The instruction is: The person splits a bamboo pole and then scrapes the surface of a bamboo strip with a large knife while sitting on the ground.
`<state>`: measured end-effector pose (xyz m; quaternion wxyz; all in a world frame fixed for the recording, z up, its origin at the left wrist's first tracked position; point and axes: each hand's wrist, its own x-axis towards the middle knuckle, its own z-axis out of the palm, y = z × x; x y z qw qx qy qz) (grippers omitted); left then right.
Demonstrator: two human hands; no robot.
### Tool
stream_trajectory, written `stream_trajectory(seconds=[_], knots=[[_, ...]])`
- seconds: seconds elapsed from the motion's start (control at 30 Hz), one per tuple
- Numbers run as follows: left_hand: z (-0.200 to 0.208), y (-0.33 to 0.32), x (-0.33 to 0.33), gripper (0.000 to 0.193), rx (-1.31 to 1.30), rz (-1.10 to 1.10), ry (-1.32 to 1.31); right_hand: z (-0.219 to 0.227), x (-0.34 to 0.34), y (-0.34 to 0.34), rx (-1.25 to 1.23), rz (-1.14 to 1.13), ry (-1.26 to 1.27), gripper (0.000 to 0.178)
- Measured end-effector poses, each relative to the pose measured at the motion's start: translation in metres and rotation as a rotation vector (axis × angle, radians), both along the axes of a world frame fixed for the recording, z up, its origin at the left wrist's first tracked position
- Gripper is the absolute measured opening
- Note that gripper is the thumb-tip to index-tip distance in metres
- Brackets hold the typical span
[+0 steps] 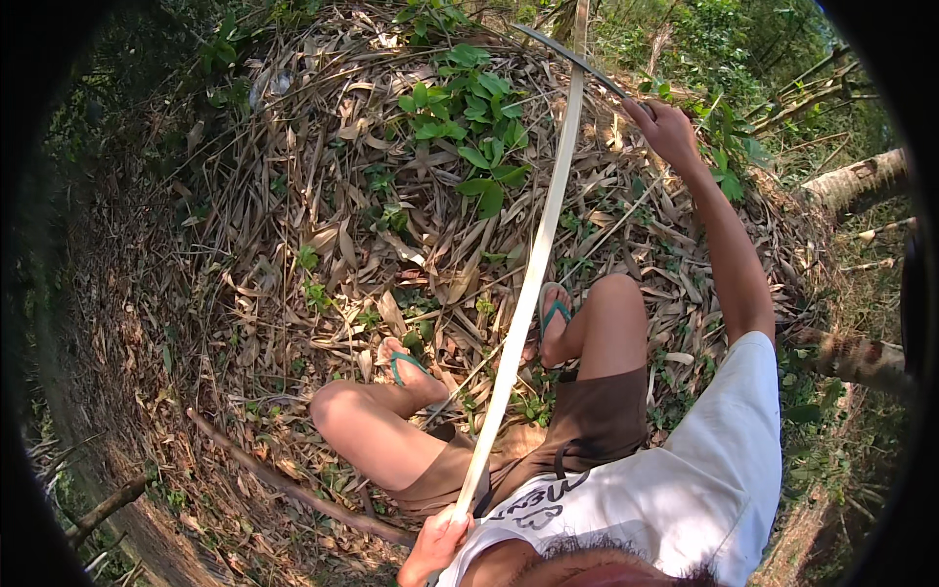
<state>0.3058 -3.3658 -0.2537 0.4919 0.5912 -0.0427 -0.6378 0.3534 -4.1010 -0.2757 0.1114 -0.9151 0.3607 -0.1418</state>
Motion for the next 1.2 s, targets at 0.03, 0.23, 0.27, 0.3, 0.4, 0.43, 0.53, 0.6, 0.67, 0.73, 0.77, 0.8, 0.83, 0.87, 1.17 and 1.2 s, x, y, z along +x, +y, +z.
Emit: stream_trajectory(seconds=[0.03, 0.23, 0.27, 0.3, 0.4, 0.43, 0.53, 0.6, 0.67, 0.73, 0.77, 0.8, 0.83, 0.87, 1.17, 1.2], knots=[[0.004, -0.014, 0.002, 0.023, 0.016, 0.047, -0.011, 0.002, 0.0, 0.013, 0.033, 0.061, -0.065, 0.067], [-0.01, -0.06, -0.001, 0.025, -0.039, 0.163, -0.138, 0.035, -0.04, 0.134, 0.278, 0.227, -0.269, 0.055], [-0.013, -0.071, -0.006, 0.025, -0.076, 0.199, -0.18, 0.04, -0.053, 0.157, 0.274, 0.243, -0.236, 0.054], [-0.016, -0.081, -0.009, 0.025, -0.116, 0.238, -0.247, 0.05, -0.061, 0.185, 0.275, 0.28, -0.223, 0.051], [-0.005, -0.11, -0.002, 0.023, -0.219, 0.322, -0.337, 0.071, -0.078, 0.258, 0.259, 0.414, -0.184, 0.049], [-0.002, -0.119, 0.002, 0.022, -0.277, 0.328, -0.4, 0.07, -0.088, 0.278, 0.243, 0.457, -0.174, 0.051], [0.021, -0.142, 0.009, 0.02, -0.266, 0.368, -0.389, 0.082, -0.111, 0.339, 0.114, 0.585, -0.043, 0.06], [0.032, -0.15, 0.005, 0.019, -0.275, 0.395, -0.407, 0.083, -0.117, 0.354, 0.069, 0.643, 0.044, 0.066], [0.041, -0.158, -0.001, 0.02, -0.329, 0.353, -0.446, 0.086, -0.115, 0.33, -0.075, 0.746, -0.052, 0.07], [0.058, -0.167, -0.004, 0.025, -0.383, 0.286, -0.536, 0.085, -0.113, 0.306, -0.18, 0.797, -0.166, 0.072], [0.062, -0.171, 0.0, 0.025, -0.408, 0.295, -0.544, 0.09, -0.109, 0.303, -0.221, 0.78, -0.191, 0.072], [0.066, -0.175, 0.004, 0.025, -0.434, 0.303, -0.552, 0.097, -0.106, 0.301, -0.262, 0.761, -0.217, 0.072], [0.069, -0.179, 0.007, 0.025, -0.459, 0.312, -0.558, 0.105, -0.104, 0.301, -0.301, 0.742, -0.24, 0.071], [0.076, -0.184, 0.01, 0.025, -0.488, 0.309, -0.563, 0.111, -0.102, 0.299, -0.335, 0.724, -0.271, 0.071], [0.075, -0.198, 0.018, 0.031, -0.48, 0.326, -0.429, 0.1, -0.089, 0.281, -0.39, 0.552, -0.307, 0.07], [0.075, -0.198, 0.019, 0.031, -0.479, 0.323, -0.434, 0.101, -0.087, 0.276, -0.269, 0.463, -0.258, 0.07]])
